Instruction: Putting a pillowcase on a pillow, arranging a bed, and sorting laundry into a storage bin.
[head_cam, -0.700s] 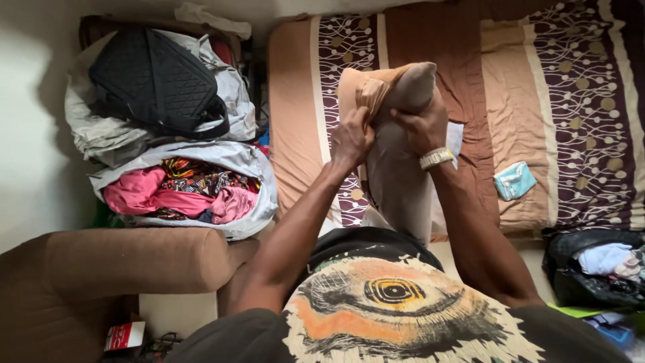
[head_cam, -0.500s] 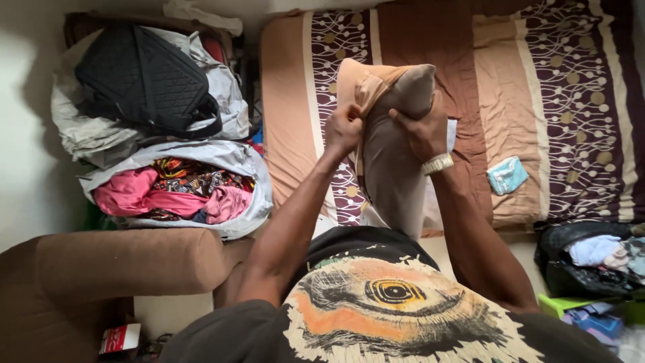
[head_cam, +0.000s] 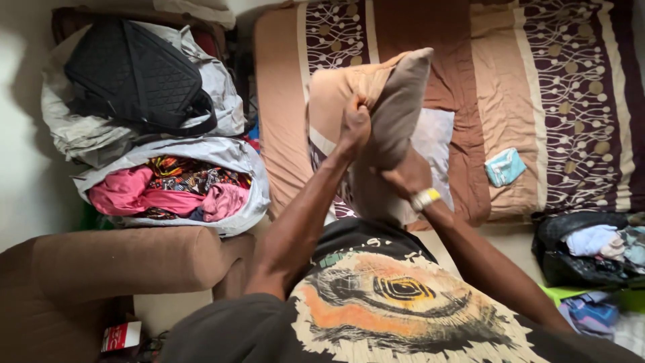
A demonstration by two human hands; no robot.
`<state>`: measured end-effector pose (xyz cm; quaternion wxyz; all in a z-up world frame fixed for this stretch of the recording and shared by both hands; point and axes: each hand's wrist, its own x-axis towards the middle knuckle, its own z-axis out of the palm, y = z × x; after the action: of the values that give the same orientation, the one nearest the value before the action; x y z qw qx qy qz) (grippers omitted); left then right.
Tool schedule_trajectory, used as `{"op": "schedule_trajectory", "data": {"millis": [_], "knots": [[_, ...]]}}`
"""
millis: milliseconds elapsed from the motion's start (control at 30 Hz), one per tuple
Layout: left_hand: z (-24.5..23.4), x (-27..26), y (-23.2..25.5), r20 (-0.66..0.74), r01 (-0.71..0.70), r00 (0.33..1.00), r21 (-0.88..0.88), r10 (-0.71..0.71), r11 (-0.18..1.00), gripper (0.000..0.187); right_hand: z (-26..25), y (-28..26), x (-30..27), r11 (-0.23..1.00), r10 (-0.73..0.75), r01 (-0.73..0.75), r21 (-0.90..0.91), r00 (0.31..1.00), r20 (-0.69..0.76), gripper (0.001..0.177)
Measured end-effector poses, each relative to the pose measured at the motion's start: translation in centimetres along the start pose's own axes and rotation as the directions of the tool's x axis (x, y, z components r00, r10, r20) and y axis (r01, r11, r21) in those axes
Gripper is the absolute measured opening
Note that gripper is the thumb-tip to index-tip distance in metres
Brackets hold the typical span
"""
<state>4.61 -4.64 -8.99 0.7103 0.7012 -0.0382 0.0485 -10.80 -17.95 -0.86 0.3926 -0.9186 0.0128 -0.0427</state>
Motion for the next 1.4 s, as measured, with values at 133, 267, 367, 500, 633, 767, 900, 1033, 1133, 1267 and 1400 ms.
{"op": "schedule_trajectory", "data": {"millis": [133, 267, 367, 500, 633, 767, 900, 1033, 1133, 1267, 1400], "knots": [[0.2, 0.1, 0.7, 0.036, -0.116, 0.993, 0.178, 0.111, 0.977, 0.019, 5.9, 5.6, 4.0, 0.983, -0.022, 0.037, -0.180, 0.996, 0.086, 0.050], [0.8, -2.7, 6.4, 0.093, -0.060, 0.995, 0.236, 0.039, 0.970, 0.018, 11.3, 8.2, 7.1, 0.969, -0.089, 0.092, -0.231, 0.996, 0.023, 0.033], [0.6, -2.9, 8.4, 0.150, -0.075, 0.988, 0.242, 0.039, 0.967, 0.016, 11.6, 6.2, 9.1, 0.980, -0.070, 0.062, -0.187, 0.997, -0.034, 0.033], [0.0, -2.1, 11.8, 0.205, -0.195, 0.970, 0.328, 0.131, 0.924, 0.023, 10.0, 4.1, 8.5, 0.965, 0.130, -0.104, 0.242, 0.987, -0.090, 0.033], [-3.4, 0.5, 13.1, 0.220, -0.300, 0.949, 0.421, 0.225, 0.856, 0.038, 8.2, 1.8, 10.4, 0.811, 0.159, -0.035, 0.584, 0.974, -0.163, 0.023], [-6.6, -2.9, 18.4, 0.206, -0.091, 0.976, 0.664, -0.065, 0.742, 0.041, 4.0, -2.0, 9.5, 0.644, 0.045, 0.189, 0.741, 0.958, -0.283, 0.020], [-8.5, -5.8, 12.9, 0.149, -0.053, 0.985, 0.738, -0.086, 0.673, 0.035, 3.2, -2.3, 8.0, 0.602, 0.126, 0.107, 0.792, 0.966, -0.226, 0.026], [-10.0, -7.7, 10.3, 0.085, -0.027, 0.990, 0.892, -0.109, 0.451, 0.033, 4.3, -0.6, 6.6, 0.612, 0.187, 0.060, 0.789, 0.958, -0.218, 0.027], [-10.8, -8.7, 8.2, 0.095, 0.100, 0.898, 0.907, -0.430, 0.409, 0.026, 3.6, -0.5, 6.6, 0.597, 0.256, 0.045, 0.801, 0.936, -0.243, 0.027], [-11.0, -9.0, 5.5, 0.143, -0.046, 0.984, 0.785, -0.108, 0.618, 0.026, 2.6, -0.4, 6.7, 0.611, 0.248, 0.131, 0.781, 0.905, -0.346, 0.028], [-9.6, -7.4, 7.3, -0.068, 0.256, 0.964, 0.506, -0.258, 0.824, 0.018, 1.9, -1.2, 7.0, 0.839, 0.261, -0.002, 0.544, 0.880, -0.398, 0.037]]}}
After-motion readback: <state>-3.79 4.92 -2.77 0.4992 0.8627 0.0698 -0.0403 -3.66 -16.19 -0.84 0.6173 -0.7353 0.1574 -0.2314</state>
